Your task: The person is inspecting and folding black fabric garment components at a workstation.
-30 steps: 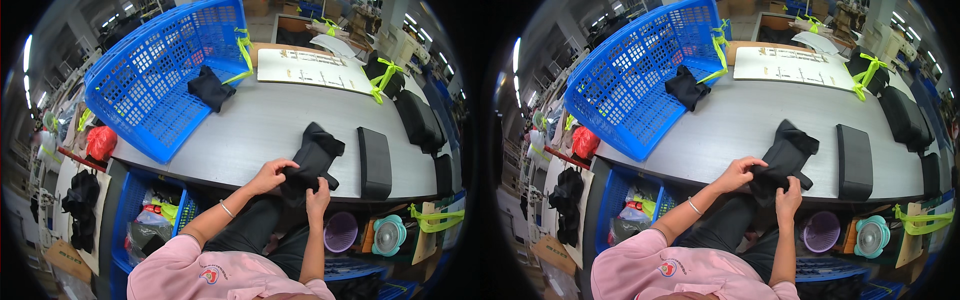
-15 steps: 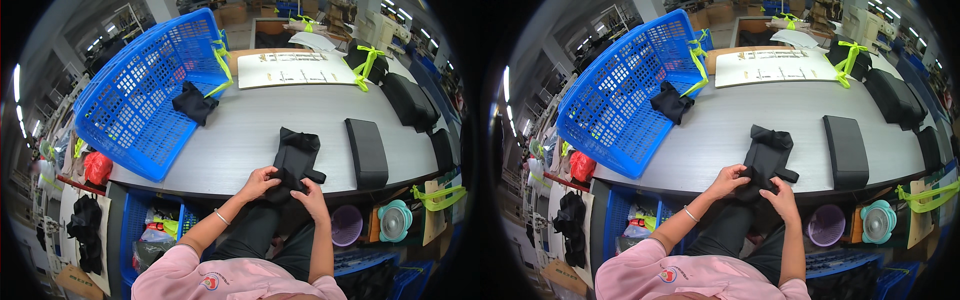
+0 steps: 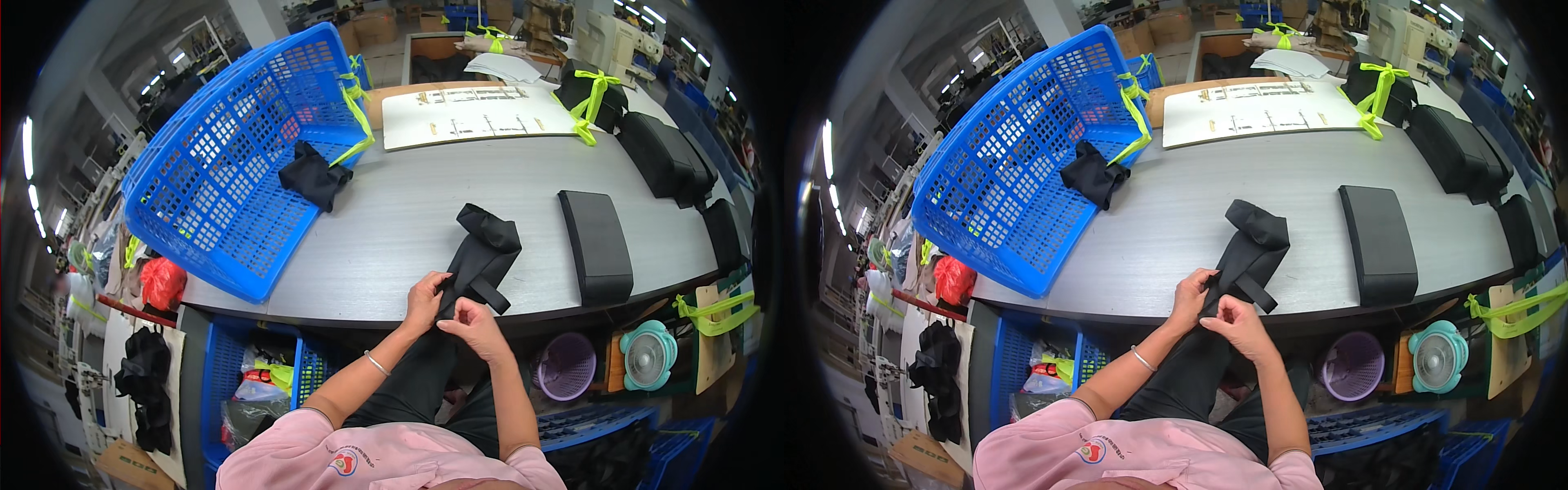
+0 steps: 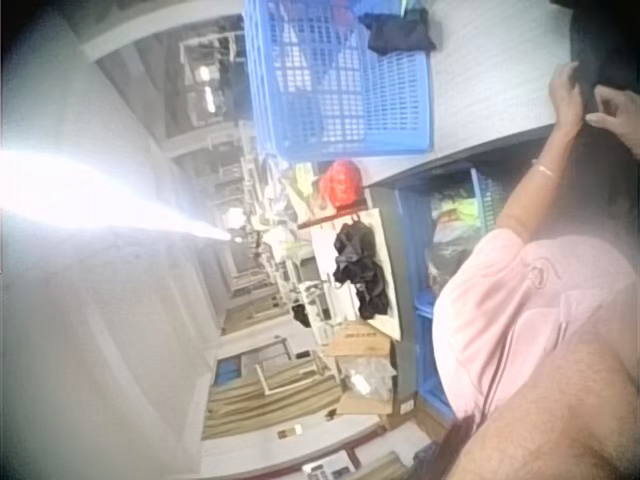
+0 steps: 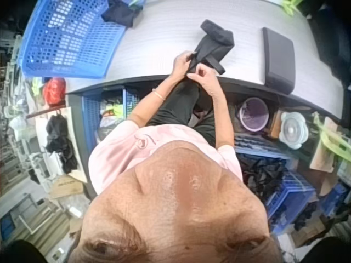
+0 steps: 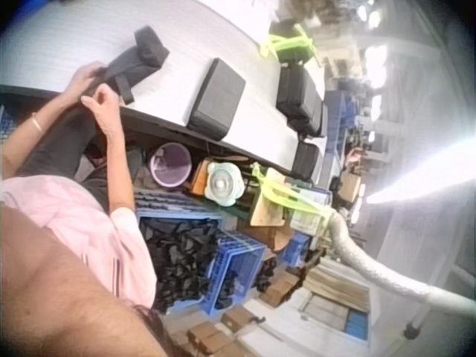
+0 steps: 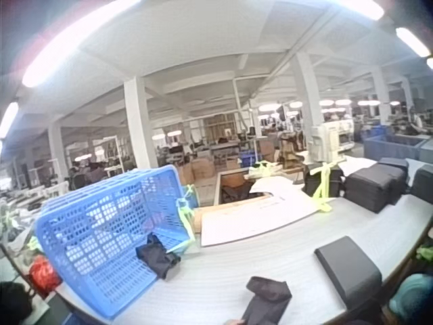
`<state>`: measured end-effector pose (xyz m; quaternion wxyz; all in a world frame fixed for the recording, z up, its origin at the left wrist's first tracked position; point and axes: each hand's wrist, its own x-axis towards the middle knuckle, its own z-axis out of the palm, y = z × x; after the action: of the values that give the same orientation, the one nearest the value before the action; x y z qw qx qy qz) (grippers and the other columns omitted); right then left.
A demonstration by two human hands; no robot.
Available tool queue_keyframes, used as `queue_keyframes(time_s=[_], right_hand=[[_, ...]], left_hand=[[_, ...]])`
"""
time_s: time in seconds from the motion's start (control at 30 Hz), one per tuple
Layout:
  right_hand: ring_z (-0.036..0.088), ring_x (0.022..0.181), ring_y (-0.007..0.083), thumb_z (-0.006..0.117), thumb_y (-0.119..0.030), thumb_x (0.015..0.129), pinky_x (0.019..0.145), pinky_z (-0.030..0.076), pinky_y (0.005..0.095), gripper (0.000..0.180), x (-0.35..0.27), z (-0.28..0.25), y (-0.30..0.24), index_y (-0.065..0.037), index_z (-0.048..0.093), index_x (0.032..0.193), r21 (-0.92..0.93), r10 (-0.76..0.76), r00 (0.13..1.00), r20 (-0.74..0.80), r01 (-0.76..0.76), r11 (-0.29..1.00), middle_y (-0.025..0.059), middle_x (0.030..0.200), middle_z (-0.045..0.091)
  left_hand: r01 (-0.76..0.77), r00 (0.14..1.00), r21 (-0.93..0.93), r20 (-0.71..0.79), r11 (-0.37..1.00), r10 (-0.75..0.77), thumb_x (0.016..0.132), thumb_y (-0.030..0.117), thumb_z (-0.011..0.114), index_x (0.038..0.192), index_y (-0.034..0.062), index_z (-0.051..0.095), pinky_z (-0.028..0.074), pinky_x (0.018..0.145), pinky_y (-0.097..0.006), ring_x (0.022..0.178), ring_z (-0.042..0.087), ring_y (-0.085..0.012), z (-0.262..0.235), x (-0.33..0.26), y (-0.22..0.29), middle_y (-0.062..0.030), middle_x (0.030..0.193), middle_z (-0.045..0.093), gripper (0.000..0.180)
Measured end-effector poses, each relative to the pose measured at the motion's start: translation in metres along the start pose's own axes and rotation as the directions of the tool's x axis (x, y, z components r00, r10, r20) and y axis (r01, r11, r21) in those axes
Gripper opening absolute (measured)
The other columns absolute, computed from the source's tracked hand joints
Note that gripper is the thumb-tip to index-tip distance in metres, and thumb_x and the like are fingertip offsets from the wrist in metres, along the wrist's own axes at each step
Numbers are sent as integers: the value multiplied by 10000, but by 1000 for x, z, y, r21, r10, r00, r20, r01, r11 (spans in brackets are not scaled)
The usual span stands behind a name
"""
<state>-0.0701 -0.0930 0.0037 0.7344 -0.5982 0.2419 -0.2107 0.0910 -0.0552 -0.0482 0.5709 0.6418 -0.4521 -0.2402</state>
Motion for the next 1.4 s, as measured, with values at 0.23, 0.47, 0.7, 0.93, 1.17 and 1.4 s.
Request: queue_keyframes(time_s=[0.23,0.47,0.7,0.93,1.17,1.4], right_hand=[[477,530,353,567,29,804,547,427,450,113,-3,-22,14,-24,472,834,-645,-555,497,-667,-12,764,140,628,421],[642,742,378,653,-25,882,711,504,429,300,1,-28,21,-18,571,1171,-759,-588,616,-525,-26,651,193,809,624],[639,620,251,532,173,714,537,505,371,479,5,-47,15,-17,592,1150,-578,-392,682,-618,-56,814,135,883,626],[576,641,171,733,-64,848,622,484,299,428,-14,-72,-40,-21,572,1242,-401,-243,800,-549,3,916,80,945,596],[560,1061,337,762,-260,841,821,503,441,449,-35,-187,-22,-49,614,1208,-761,-751,500,-430,-648,4,119,1152,563],[579,982,352,712,-309,884,832,495,477,300,-29,-230,-34,-75,689,1069,-785,-638,590,-494,-619,36,120,1058,593]], left_hand=[[67,944,-140,-313,988,-108,885,-64,573,1160,32,631,453,621,-242,668,531,-78,-13,-3,14,-37,954,644,297],[-10,990,-153,-144,988,-13,874,87,719,1184,23,600,491,673,-261,738,600,-94,-5,-15,12,-66,938,689,339],[144,945,-39,-290,989,-149,805,-5,770,1086,28,636,439,606,-202,663,513,-38,-31,-1,20,-12,872,603,313],[19,957,95,-289,995,9,805,84,783,1043,15,634,466,673,-268,723,528,-119,-39,-6,42,-45,1003,610,289],[-542,815,-112,173,833,553,847,13,712,1124,24,673,524,741,-296,877,649,-215,-50,-31,199,-112,1088,670,280],[-930,138,-329,104,165,985,814,68,683,972,57,747,510,636,-299,834,687,-218,-47,-58,338,-140,1092,702,171]])
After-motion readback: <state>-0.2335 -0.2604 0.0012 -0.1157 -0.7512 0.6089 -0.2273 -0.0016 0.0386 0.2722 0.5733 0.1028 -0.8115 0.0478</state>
